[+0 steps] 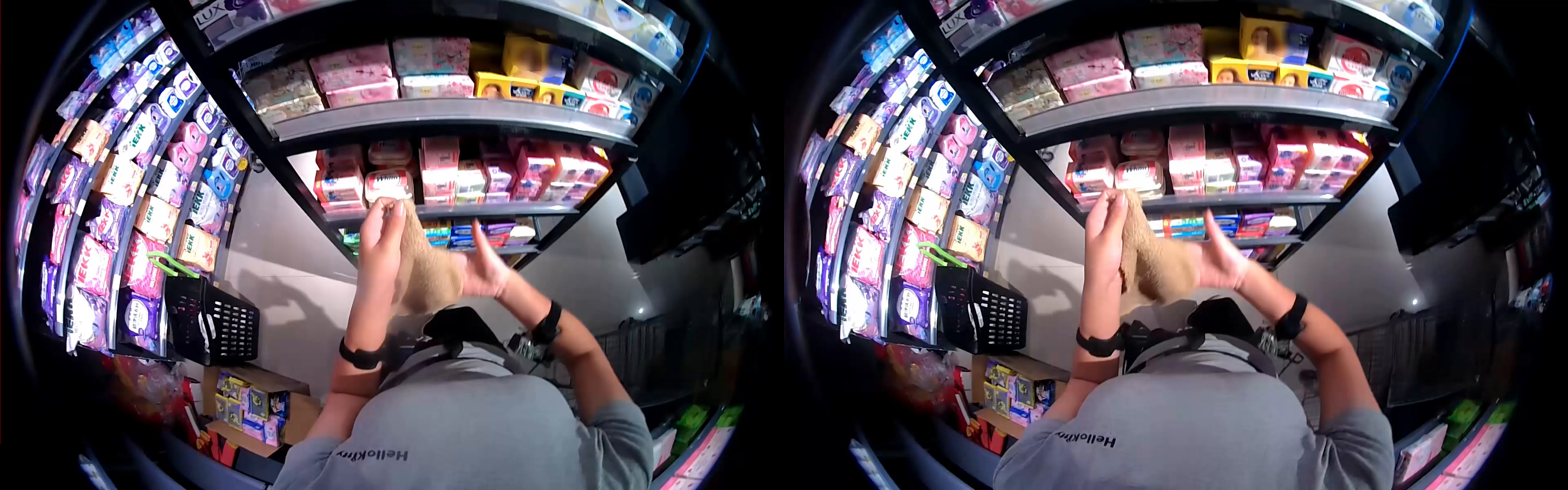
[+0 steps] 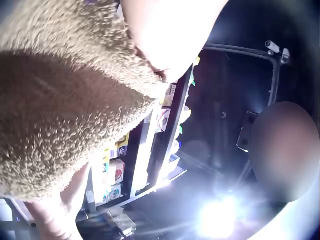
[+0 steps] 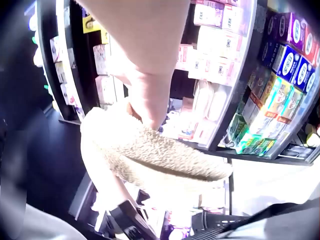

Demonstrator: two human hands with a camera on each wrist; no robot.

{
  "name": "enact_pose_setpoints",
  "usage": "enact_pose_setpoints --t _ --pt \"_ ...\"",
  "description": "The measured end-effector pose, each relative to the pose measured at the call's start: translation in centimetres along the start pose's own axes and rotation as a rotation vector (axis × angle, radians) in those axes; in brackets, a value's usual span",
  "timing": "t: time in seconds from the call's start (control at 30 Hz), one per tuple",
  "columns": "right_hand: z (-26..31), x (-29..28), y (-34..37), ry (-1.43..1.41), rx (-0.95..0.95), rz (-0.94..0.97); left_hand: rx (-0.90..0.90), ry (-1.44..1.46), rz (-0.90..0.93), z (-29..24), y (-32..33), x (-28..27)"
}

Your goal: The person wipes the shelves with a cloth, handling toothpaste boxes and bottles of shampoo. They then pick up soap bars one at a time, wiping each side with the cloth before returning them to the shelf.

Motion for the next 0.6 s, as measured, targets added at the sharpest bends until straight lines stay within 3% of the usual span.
enact_pose_setpoints --t 0.03,0.1,0.17,0.27,0.37,0.6 --pt "-1.0 0.6 0.3 0.004 0.025 0.121 -0.003 0.059 0.041 0.4 -0.3 -0.1" --pt "-2.0 -1.1 0.6 0.429 -0.014 0.142 -0.074 0.07 -0.006 1.7 -0.7 -1.5" --pt "-2.5 -1.8 0.2 0.298 -0.05 0.103 -0.089 0.141 -0.119 2.4 -0.8 -2.4" --pt "-2.1 -3.2 -0.1 0.502 -0.093 -0.049 -0.164 0.288 -0.083 2.8 -0.7 -2.0" --pt "-1.0 -2.9 0.0 0.344 -0.176 -0.173 -0.199 0.333 -0.105 3.8 -0.5 -2.4" --pt "1.3 -1.3 1.0 0.305 -0.254 -0.13 -0.429 0.61 -0.191 8.7 -0.4 -4.6"
Point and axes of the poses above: each hand's wrist, its own y-axis away from the middle knuckle, its own x-axis out of the palm, z = x × y, the point moved 8 cm from there along -y, towards the middle knuckle
